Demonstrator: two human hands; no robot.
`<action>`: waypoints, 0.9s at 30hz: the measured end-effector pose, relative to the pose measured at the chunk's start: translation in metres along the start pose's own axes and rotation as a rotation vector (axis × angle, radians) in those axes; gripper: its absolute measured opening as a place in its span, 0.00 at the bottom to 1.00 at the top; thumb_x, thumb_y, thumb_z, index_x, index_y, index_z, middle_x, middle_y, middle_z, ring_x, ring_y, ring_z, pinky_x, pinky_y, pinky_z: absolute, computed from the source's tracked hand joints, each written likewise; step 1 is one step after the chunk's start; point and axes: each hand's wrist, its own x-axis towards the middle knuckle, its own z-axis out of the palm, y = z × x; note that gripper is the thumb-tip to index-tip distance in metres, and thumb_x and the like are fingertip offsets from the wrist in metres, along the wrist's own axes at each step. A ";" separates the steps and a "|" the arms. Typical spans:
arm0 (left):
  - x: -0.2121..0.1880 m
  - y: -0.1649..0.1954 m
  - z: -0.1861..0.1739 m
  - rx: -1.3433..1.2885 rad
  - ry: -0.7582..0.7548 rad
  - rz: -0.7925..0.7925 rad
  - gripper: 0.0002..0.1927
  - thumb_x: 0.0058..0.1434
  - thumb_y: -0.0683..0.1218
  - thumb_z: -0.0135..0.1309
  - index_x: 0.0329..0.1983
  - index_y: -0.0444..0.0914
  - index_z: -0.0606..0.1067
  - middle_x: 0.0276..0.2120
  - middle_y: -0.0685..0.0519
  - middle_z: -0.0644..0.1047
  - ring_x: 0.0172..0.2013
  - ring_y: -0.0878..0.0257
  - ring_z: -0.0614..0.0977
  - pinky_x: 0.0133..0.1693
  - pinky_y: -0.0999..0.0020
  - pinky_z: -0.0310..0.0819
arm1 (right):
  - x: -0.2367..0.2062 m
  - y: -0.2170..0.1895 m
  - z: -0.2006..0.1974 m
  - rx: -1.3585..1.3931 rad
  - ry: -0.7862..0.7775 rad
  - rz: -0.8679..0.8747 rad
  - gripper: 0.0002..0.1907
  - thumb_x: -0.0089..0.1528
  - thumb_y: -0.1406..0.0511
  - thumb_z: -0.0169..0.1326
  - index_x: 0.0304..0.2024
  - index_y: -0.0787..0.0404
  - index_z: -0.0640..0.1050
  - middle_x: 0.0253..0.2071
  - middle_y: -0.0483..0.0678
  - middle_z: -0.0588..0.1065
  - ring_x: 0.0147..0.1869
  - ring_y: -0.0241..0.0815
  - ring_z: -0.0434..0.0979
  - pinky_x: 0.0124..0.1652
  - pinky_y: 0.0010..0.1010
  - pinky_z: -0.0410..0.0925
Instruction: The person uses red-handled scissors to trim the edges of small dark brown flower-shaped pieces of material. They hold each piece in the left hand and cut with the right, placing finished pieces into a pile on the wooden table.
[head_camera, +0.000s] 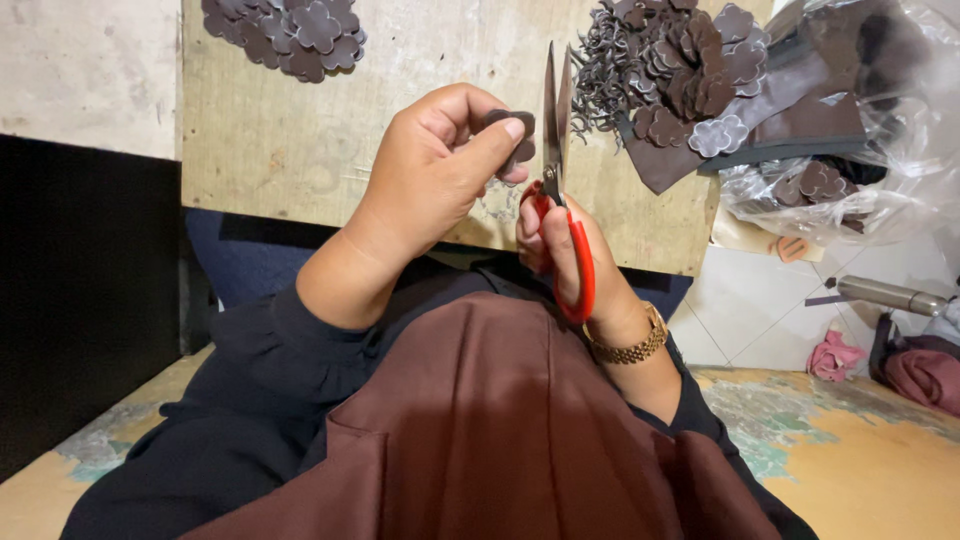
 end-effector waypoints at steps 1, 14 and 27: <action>0.000 0.000 0.001 -0.015 -0.001 -0.005 0.05 0.70 0.41 0.56 0.43 0.33 0.75 0.35 0.54 0.80 0.36 0.71 0.81 0.41 0.74 0.81 | 0.000 0.000 -0.001 0.031 -0.007 -0.001 0.27 0.71 0.42 0.46 0.43 0.59 0.66 0.33 0.39 0.59 0.33 0.30 0.55 0.34 0.23 0.54; 0.002 0.004 0.003 0.095 0.031 -0.053 0.05 0.67 0.41 0.59 0.39 0.33 0.77 0.32 0.55 0.80 0.32 0.72 0.79 0.36 0.76 0.76 | 0.000 -0.006 -0.004 -0.134 -0.125 -0.054 0.36 0.69 0.39 0.46 0.58 0.65 0.67 0.43 0.43 0.65 0.44 0.33 0.63 0.46 0.25 0.64; 0.003 0.003 0.007 0.102 0.078 -0.088 0.07 0.66 0.42 0.59 0.38 0.31 0.79 0.31 0.54 0.81 0.32 0.71 0.80 0.36 0.76 0.76 | 0.002 -0.005 -0.009 -0.262 -0.098 -0.060 0.33 0.69 0.38 0.44 0.48 0.61 0.68 0.38 0.42 0.65 0.39 0.32 0.62 0.40 0.22 0.63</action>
